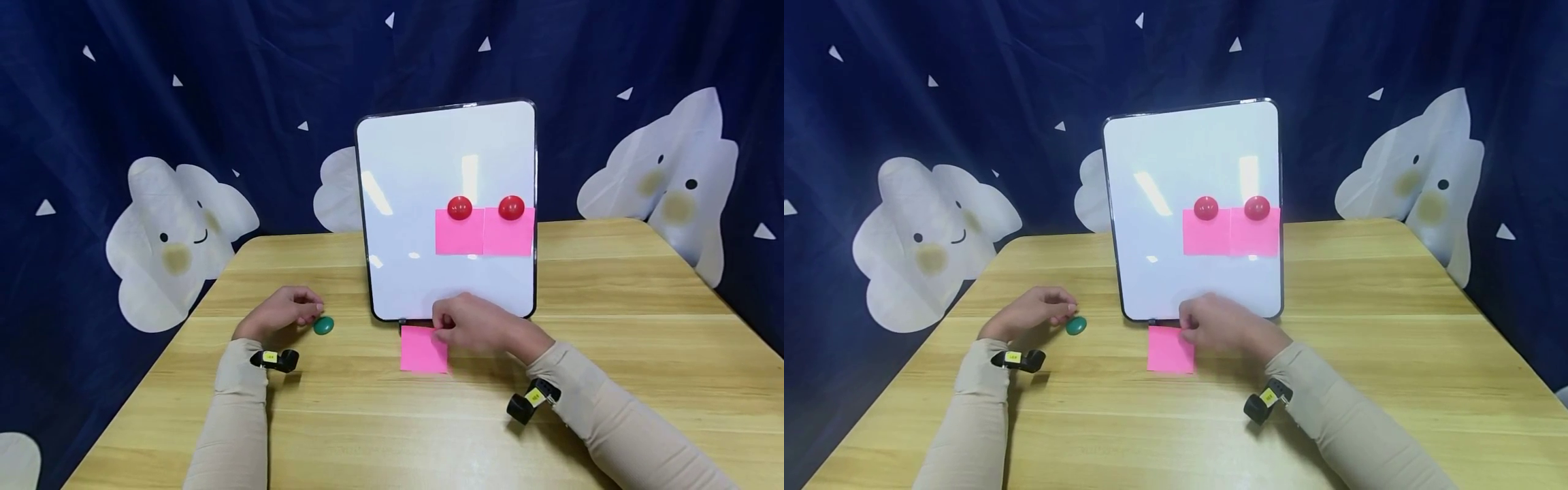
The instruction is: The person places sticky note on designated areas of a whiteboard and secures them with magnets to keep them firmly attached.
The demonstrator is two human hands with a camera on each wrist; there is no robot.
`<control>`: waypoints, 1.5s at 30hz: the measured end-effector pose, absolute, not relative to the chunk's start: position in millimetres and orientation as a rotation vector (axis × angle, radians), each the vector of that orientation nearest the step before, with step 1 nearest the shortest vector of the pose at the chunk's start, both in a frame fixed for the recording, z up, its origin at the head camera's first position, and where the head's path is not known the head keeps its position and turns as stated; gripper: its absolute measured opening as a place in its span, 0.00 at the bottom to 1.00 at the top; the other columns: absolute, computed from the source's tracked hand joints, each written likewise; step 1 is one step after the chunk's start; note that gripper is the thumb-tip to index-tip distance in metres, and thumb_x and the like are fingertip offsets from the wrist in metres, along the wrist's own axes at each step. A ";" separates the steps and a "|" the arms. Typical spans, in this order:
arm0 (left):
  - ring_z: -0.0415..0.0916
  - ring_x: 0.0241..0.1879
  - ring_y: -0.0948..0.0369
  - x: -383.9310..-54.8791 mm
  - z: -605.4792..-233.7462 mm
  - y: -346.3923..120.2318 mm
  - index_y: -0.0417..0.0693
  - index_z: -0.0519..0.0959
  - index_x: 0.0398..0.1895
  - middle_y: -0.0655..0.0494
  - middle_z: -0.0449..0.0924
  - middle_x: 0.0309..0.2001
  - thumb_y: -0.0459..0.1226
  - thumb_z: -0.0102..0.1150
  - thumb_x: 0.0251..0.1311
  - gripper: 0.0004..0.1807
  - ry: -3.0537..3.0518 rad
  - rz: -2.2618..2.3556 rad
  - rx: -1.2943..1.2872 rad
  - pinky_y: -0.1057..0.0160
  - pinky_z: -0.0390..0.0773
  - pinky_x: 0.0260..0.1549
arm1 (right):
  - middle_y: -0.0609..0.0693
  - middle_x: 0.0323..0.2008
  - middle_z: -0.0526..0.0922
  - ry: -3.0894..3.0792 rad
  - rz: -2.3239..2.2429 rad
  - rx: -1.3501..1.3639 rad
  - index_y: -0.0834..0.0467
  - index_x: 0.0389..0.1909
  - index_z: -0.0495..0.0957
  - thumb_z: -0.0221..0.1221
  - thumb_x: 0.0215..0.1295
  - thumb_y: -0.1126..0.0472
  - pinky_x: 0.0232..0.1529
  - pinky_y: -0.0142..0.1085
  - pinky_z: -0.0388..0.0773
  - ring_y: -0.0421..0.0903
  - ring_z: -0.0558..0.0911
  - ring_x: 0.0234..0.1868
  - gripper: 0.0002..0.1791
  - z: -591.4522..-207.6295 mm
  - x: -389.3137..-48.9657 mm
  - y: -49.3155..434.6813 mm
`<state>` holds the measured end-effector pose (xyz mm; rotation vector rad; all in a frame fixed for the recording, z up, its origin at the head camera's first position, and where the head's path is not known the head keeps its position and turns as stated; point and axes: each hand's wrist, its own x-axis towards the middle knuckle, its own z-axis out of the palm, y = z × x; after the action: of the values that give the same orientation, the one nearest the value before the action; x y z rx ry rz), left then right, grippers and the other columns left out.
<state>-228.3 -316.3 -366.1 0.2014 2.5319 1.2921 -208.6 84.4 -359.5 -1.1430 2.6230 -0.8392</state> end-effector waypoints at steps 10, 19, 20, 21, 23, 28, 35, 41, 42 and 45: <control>0.76 0.35 0.53 -229.2 -362.7 -318.3 0.39 0.82 0.47 0.48 0.83 0.37 0.41 0.62 0.68 0.14 2.586 1.200 0.186 0.57 0.74 0.37 | 0.43 0.25 0.77 2.530 -1.125 -1.048 0.48 0.30 0.77 0.68 0.64 0.60 0.30 0.36 0.73 0.44 0.74 0.30 0.08 -355.1 -216.3 90.1; 0.76 0.35 0.53 -225.8 -363.6 -315.8 0.40 0.82 0.46 0.47 0.83 0.38 0.41 0.61 0.68 0.13 2.583 1.184 0.181 0.57 0.74 0.37 | 0.46 0.27 0.81 2.471 -1.284 -0.936 0.52 0.34 0.80 0.67 0.65 0.64 0.31 0.37 0.74 0.46 0.77 0.29 0.05 -355.9 -217.6 93.3; 0.76 0.34 0.54 -225.4 -363.9 -315.9 0.39 0.82 0.46 0.47 0.83 0.38 0.41 0.61 0.68 0.13 2.586 1.180 0.186 0.57 0.74 0.37 | 0.46 0.28 0.81 2.476 -1.291 -0.934 0.52 0.35 0.80 0.67 0.65 0.64 0.32 0.36 0.74 0.46 0.77 0.30 0.05 -356.3 -217.9 93.6; 0.76 0.34 0.54 -225.1 -364.1 -315.8 0.39 0.82 0.46 0.47 0.82 0.38 0.41 0.61 0.69 0.13 2.589 1.177 0.191 0.57 0.74 0.36 | 0.46 0.28 0.82 2.480 -1.299 -0.935 0.52 0.35 0.80 0.66 0.65 0.64 0.32 0.36 0.74 0.46 0.77 0.30 0.05 -356.8 -218.4 93.8; 0.75 0.34 0.54 -224.7 -364.6 -315.9 0.38 0.81 0.47 0.47 0.82 0.38 0.41 0.61 0.69 0.14 2.593 1.174 0.202 0.57 0.74 0.36 | 0.46 0.29 0.82 2.482 -1.317 -0.945 0.53 0.36 0.80 0.66 0.65 0.65 0.33 0.37 0.75 0.46 0.77 0.31 0.04 -357.1 -219.4 94.0; 0.76 0.35 0.54 -225.4 -366.8 -316.8 0.37 0.81 0.49 0.48 0.81 0.38 0.41 0.61 0.68 0.15 2.589 1.185 0.193 0.58 0.74 0.36 | 0.47 0.31 0.81 2.503 -1.356 -0.977 0.54 0.37 0.81 0.64 0.66 0.67 0.34 0.37 0.76 0.47 0.78 0.33 0.05 -356.4 -222.0 94.1; 0.76 0.35 0.53 -227.7 -368.9 -321.2 0.40 0.81 0.49 0.49 0.82 0.38 0.43 0.62 0.68 0.16 2.592 1.193 0.197 0.58 0.74 0.36 | 0.47 0.31 0.81 2.562 -1.378 -0.989 0.54 0.37 0.81 0.61 0.66 0.69 0.31 0.36 0.76 0.47 0.77 0.33 0.06 -347.4 -221.6 93.4; 0.75 0.34 0.53 -227.4 -370.5 -323.3 0.39 0.81 0.50 0.49 0.82 0.38 0.43 0.61 0.69 0.16 2.593 1.198 0.209 0.58 0.75 0.35 | 0.49 0.31 0.81 2.559 -1.449 -1.027 0.57 0.41 0.76 0.62 0.67 0.69 0.31 0.37 0.78 0.46 0.80 0.32 0.07 -343.6 -222.1 93.1; 0.75 0.34 0.53 -227.3 -370.9 -323.0 0.39 0.81 0.50 0.49 0.81 0.38 0.43 0.61 0.69 0.17 2.592 1.199 0.205 0.58 0.74 0.35 | 0.49 0.31 0.82 2.550 -1.476 -1.031 0.57 0.41 0.74 0.63 0.67 0.69 0.31 0.37 0.78 0.46 0.81 0.31 0.08 -343.0 -222.2 93.4; 0.75 0.34 0.53 -227.3 -371.8 -321.6 0.39 0.81 0.51 0.49 0.81 0.38 0.43 0.61 0.69 0.17 2.600 1.191 0.201 0.58 0.74 0.35 | 0.50 0.29 0.82 2.534 -1.542 -1.040 0.57 0.38 0.72 0.63 0.66 0.70 0.32 0.37 0.79 0.48 0.82 0.29 0.09 -339.3 -223.1 95.0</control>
<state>-227.3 -321.6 -371.8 0.2007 2.6002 1.1911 -223.1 95.0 -339.3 -1.0396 2.5343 -1.5419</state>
